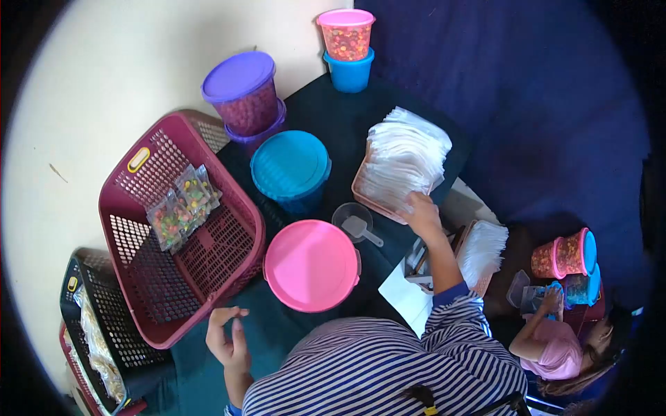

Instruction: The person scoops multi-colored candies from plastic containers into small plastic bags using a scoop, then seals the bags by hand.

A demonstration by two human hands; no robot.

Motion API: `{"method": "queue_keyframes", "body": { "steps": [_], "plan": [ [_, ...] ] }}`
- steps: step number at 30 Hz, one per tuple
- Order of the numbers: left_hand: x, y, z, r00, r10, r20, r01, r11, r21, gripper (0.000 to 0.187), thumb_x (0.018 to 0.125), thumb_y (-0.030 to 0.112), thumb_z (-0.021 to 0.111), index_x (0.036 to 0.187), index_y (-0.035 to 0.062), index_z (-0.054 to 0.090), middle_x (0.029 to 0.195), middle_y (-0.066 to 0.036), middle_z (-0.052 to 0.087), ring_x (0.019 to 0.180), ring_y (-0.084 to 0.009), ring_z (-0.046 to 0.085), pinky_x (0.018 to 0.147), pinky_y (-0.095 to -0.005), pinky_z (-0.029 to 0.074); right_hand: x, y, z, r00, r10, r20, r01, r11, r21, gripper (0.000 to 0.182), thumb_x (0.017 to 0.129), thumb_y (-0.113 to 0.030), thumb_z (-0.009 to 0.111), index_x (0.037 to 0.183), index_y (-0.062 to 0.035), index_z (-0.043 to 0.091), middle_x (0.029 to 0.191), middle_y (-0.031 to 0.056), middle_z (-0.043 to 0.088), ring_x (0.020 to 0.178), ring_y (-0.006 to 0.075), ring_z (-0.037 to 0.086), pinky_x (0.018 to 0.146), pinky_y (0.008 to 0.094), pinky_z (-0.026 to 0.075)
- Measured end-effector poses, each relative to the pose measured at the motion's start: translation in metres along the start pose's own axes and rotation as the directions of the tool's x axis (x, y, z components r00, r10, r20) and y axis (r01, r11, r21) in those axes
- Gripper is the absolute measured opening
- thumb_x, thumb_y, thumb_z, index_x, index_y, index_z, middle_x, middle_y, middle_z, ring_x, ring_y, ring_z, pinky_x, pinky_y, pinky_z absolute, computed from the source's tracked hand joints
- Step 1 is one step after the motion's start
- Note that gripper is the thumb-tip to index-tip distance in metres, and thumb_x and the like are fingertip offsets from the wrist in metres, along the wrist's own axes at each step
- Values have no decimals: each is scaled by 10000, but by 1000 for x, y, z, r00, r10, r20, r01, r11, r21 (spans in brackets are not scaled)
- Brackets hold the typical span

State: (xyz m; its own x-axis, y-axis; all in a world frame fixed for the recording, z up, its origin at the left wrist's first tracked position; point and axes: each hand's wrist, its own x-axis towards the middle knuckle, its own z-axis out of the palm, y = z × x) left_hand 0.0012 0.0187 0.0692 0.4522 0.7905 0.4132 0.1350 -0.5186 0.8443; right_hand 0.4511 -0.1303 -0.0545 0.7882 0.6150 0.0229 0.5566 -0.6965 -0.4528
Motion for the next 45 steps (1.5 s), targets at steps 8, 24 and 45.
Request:
{"method": "queue_keyframes", "body": {
  "steps": [8,24,45],
  "plan": [
    [11,10,8,957,151,248,-173,982,73,216,820,16,626,1034,30,651,887,-105,702,800,-265,647,770,-370,459,-3,-6,52,903,-333,-273,273,933,-235,170,824,-156,651,969,-67,653,1029,106,633,1008,328,568,841,474,436],
    [-17,-13,40,946,13,323,95,943,-318,1173,648,298,905,1516,27,164,1502,-220,318,1392,-356,361,1133,-435,319,-164,-217,6,241,-948,-210,808,76,585,262,744,-37,683,994,-39,604,1175,148,599,1164,354,550,1013,471,435],
    [-27,-5,17,951,-36,307,-86,923,375,981,605,228,859,1450,113,374,1394,-133,412,1317,-359,414,1087,-679,231,-178,-233,5,566,-702,433,104,582,806,135,870,-110,697,865,8,630,846,100,615,800,194,599,752,318,462]
  ]
}}
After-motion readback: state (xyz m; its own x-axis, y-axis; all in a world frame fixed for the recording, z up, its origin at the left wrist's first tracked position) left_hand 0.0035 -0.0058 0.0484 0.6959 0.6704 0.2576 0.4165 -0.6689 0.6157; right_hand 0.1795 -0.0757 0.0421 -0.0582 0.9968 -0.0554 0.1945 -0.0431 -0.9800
